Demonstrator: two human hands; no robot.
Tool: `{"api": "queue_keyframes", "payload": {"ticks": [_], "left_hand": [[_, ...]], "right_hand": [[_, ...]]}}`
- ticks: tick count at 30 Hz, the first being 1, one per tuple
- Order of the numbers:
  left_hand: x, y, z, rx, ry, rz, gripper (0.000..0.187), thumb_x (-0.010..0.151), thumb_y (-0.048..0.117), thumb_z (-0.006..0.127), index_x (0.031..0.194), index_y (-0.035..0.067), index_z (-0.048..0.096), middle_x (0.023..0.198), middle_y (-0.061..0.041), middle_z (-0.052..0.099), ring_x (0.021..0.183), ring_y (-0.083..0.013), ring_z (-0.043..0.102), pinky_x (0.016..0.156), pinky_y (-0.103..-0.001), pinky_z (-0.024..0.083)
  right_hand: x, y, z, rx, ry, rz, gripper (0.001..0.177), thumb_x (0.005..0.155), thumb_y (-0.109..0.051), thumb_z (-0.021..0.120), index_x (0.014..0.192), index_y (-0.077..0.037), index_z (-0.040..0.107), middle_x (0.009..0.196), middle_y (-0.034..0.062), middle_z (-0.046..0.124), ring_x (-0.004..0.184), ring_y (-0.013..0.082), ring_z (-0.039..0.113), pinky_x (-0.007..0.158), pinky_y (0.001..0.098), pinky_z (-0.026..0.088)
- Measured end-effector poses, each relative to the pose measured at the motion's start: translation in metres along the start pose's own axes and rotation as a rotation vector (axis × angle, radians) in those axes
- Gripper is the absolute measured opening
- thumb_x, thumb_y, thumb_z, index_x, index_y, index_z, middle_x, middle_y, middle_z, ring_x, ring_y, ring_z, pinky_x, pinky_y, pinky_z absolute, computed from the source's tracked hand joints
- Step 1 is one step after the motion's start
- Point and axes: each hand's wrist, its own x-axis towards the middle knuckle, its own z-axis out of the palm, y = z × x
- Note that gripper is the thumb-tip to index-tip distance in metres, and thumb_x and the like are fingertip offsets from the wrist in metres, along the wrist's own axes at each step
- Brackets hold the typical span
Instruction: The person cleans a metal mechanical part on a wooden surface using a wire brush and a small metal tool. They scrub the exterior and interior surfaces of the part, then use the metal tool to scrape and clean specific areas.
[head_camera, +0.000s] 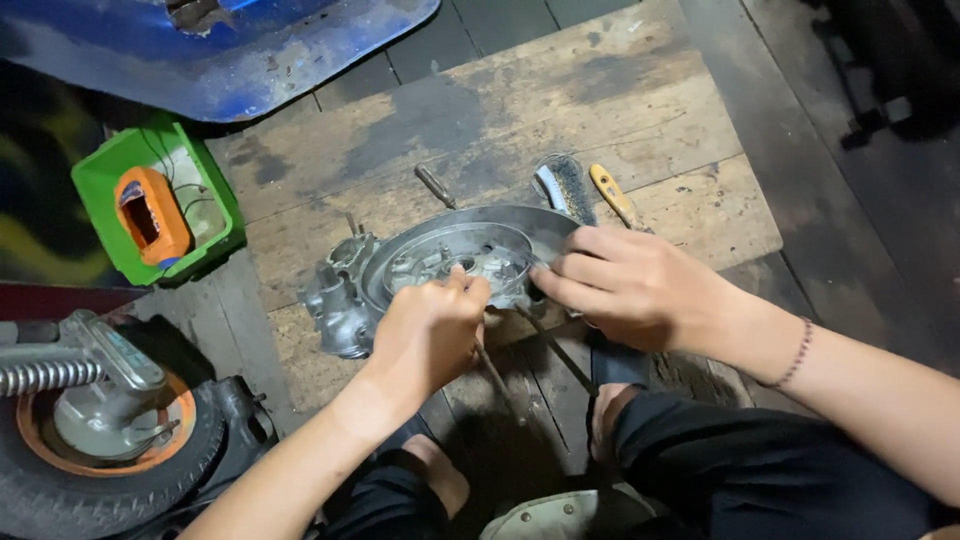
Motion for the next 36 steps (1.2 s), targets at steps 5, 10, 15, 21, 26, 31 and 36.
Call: {"api": "queue_keyframes", "payload": {"ticks": [5, 10, 15, 21, 26, 31, 36], "left_hand": [[-0.001, 0.002, 0.016, 0.072, 0.073, 0.000, 0.016, 0.075, 0.015, 0.060, 0.089, 0.011, 0.066, 0.092, -0.019, 0.077, 0.055, -0.0249, 0.071, 0.046, -0.037, 0.057], [0.003, 0.007, 0.011, 0.014, 0.082, -0.023, 0.018, 0.074, 0.011, 0.057, 0.090, 0.006, 0.066, 0.094, -0.024, 0.076, 0.057, -0.0300, 0.072, 0.047, -0.043, 0.057], [0.001, 0.009, 0.014, 0.144, 0.249, 0.015, 0.010, 0.074, 0.005, 0.062, 0.082, 0.008, 0.066, 0.080, -0.020, 0.075, 0.048, -0.0250, 0.066, 0.041, -0.036, 0.051], [0.006, 0.008, 0.010, 0.112, 0.310, 0.006, 0.008, 0.076, 0.000, 0.062, 0.080, 0.005, 0.066, 0.073, -0.019, 0.073, 0.046, -0.0247, 0.064, 0.039, -0.037, 0.048], [0.003, 0.008, 0.018, 0.098, 0.262, 0.009, 0.007, 0.074, 0.005, 0.063, 0.080, 0.007, 0.066, 0.076, -0.020, 0.073, 0.049, -0.0254, 0.065, 0.041, -0.039, 0.049], [0.008, 0.010, -0.004, 0.066, 0.221, 0.009, 0.008, 0.075, 0.005, 0.062, 0.081, 0.006, 0.067, 0.078, -0.020, 0.074, 0.048, -0.0258, 0.066, 0.040, -0.039, 0.049], [0.009, 0.002, 0.000, 0.003, 0.052, 0.002, 0.011, 0.077, 0.009, 0.060, 0.086, 0.007, 0.067, 0.081, -0.022, 0.074, 0.054, -0.0307, 0.070, 0.044, -0.044, 0.052]], "right_hand": [[0.013, -0.005, -0.010, 0.134, -0.184, 0.069, 0.014, 0.097, -0.006, 0.054, 0.091, -0.002, 0.065, 0.079, 0.0105, 0.059, 0.078, 0.0318, 0.062, 0.073, 0.0383, 0.058], [0.047, 0.001, -0.022, 0.390, -0.415, 0.271, 0.022, 0.095, 0.000, 0.051, 0.094, 0.001, 0.073, 0.085, 0.0181, 0.074, 0.087, 0.0344, 0.074, 0.088, 0.0445, 0.061], [0.088, 0.001, -0.027, 0.380, -0.811, 0.494, 0.024, 0.096, -0.010, 0.057, 0.080, -0.003, 0.072, 0.070, 0.0082, 0.071, 0.066, 0.0220, 0.075, 0.063, 0.0323, 0.062], [0.037, 0.028, 0.010, 0.283, -0.554, 0.441, 0.022, 0.098, -0.010, 0.056, 0.080, -0.005, 0.066, 0.073, 0.0096, 0.070, 0.068, 0.0286, 0.076, 0.062, 0.0348, 0.062], [0.026, 0.014, -0.006, 0.153, -0.222, 0.305, 0.019, 0.101, -0.016, 0.059, 0.086, -0.008, 0.067, 0.074, 0.0056, 0.065, 0.065, 0.0228, 0.069, 0.059, 0.0309, 0.059], [0.040, 0.014, -0.011, 0.443, -0.250, 0.346, 0.030, 0.103, -0.018, 0.053, 0.080, -0.005, 0.068, 0.068, 0.0103, 0.068, 0.060, 0.0238, 0.069, 0.057, 0.0312, 0.061], [0.016, 0.027, 0.026, 0.083, -0.274, 0.120, 0.018, 0.100, -0.006, 0.056, 0.090, -0.006, 0.071, 0.072, 0.0076, 0.065, 0.064, 0.0196, 0.067, 0.059, 0.0247, 0.058]]}}
